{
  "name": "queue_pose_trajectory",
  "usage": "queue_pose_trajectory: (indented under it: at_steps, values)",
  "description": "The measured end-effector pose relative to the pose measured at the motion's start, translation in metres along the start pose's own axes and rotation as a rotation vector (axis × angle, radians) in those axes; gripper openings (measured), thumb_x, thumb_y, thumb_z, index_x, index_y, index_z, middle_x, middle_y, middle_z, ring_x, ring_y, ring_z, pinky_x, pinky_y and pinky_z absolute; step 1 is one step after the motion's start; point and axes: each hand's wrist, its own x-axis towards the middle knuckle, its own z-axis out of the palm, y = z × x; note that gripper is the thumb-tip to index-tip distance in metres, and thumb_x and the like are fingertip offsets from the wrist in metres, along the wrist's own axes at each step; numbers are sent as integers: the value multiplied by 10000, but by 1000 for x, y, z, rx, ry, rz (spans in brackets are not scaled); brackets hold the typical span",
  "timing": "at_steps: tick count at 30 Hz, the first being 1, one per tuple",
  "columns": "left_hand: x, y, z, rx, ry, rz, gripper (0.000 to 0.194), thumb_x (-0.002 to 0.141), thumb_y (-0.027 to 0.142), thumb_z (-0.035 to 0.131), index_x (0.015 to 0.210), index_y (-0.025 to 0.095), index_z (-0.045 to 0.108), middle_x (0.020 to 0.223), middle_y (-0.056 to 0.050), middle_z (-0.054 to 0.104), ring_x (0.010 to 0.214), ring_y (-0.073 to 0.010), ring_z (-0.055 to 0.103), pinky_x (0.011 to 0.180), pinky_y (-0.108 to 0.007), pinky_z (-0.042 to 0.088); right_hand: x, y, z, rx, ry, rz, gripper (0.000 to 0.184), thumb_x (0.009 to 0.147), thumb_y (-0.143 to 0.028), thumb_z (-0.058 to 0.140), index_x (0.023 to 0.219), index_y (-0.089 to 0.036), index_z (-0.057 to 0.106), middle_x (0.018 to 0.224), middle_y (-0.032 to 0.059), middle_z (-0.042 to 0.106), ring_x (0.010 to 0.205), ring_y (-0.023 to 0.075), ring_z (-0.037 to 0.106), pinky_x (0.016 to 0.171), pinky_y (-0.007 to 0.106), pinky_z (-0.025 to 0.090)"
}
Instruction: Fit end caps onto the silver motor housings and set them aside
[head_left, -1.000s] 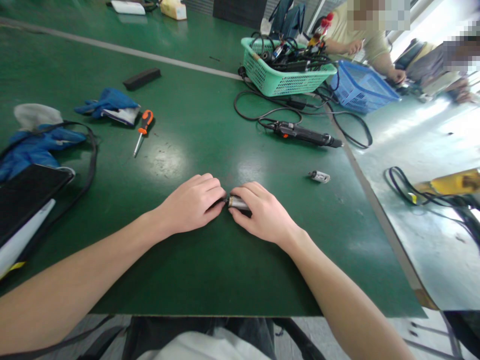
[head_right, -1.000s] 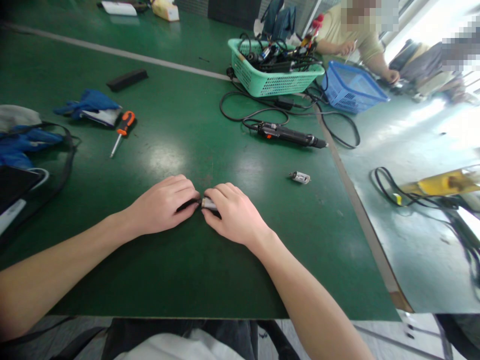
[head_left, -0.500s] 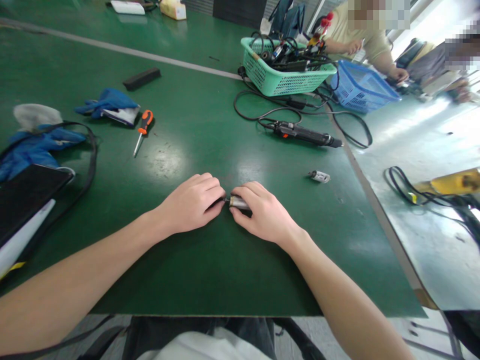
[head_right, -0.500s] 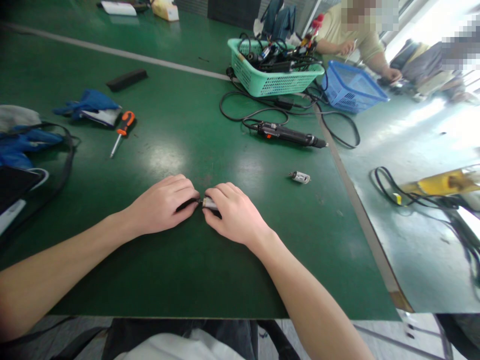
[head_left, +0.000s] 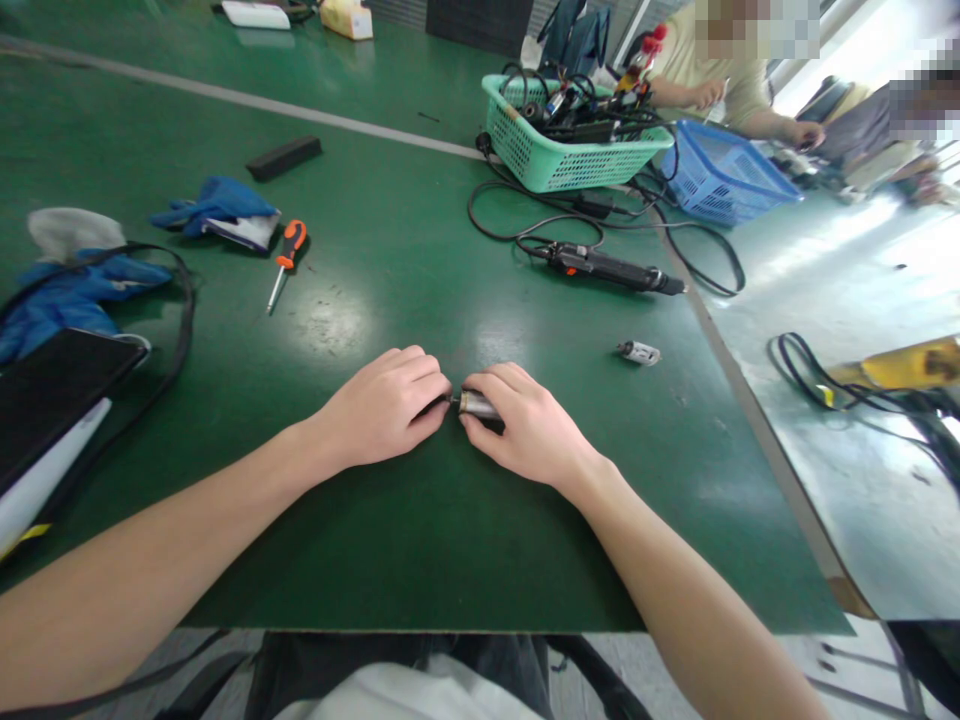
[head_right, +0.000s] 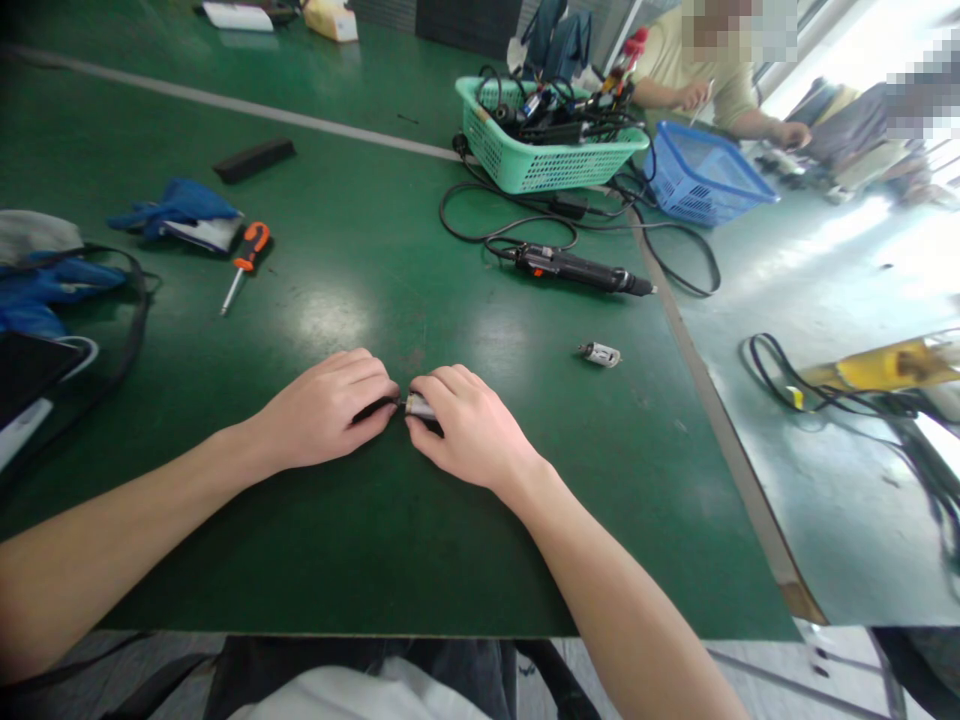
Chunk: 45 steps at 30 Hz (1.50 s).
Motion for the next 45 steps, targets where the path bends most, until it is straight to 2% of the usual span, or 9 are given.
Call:
queue_pose_trajectory:
  at_steps: [22, 30, 35, 37, 39, 45]
  values:
    - [-1, 0, 1, 20, -4, 15, 223, 1038, 266, 511, 966, 157, 691, 908, -71, 659, 890, -216, 581, 813, -358, 474, 0, -2, -2, -1, -9, -17, 224, 978, -212, 610, 1201, -202, 612, 1116, 107, 696, 1054, 280, 640, 956, 453, 554]
    - [-2, -3, 1, 34, -24, -5, 270, 1043, 368, 557, 949, 148, 682, 914, -69, 658, 896, -224, 571, 822, -365, 475, -1, -7, -13, -155, -156, -134, 282, 1079, -217, 453, 1287, -213, 644, 1210, 132, 644, 1087, 272, 600, 954, 443, 546]
    - [-1, -4, 2, 29, -43, -19, 300, 1021, 427, 602, 959, 147, 692, 920, -68, 656, 900, -228, 567, 819, -369, 476, 0, -13, -23, -278, -206, -54, 246, 1056, -176, 494, 1208, -196, 686, 1174, 124, 662, 1062, 273, 598, 936, 434, 536]
    - [-1, -3, 1, 26, -48, -23, 303, 1020, 429, 603, 965, 146, 697, 928, -69, 656, 908, -229, 569, 829, -371, 478, 0, -5, -28, -343, -185, 2, 237, 1036, -145, 511, 1186, -194, 687, 1169, 120, 678, 1077, 286, 599, 936, 442, 527]
    - [-1, -3, 0, 11, -48, -28, 299, 1028, 414, 589, 963, 145, 702, 932, -70, 656, 916, -229, 571, 841, -372, 479, -1, 14, -34, -396, -136, 41, 251, 1028, -131, 504, 1188, -197, 686, 1186, 119, 695, 1128, 303, 594, 973, 463, 510]
    - [-3, -4, 2, -28, -43, -36, 271, 1045, 351, 555, 986, 145, 722, 947, -69, 662, 932, -223, 579, 866, -379, 477, -7, 96, -44, -451, 78, 160, 326, 1027, -191, 482, 1282, -208, 683, 1305, 124, 703, 1256, 333, 567, 1105, 527, 442]
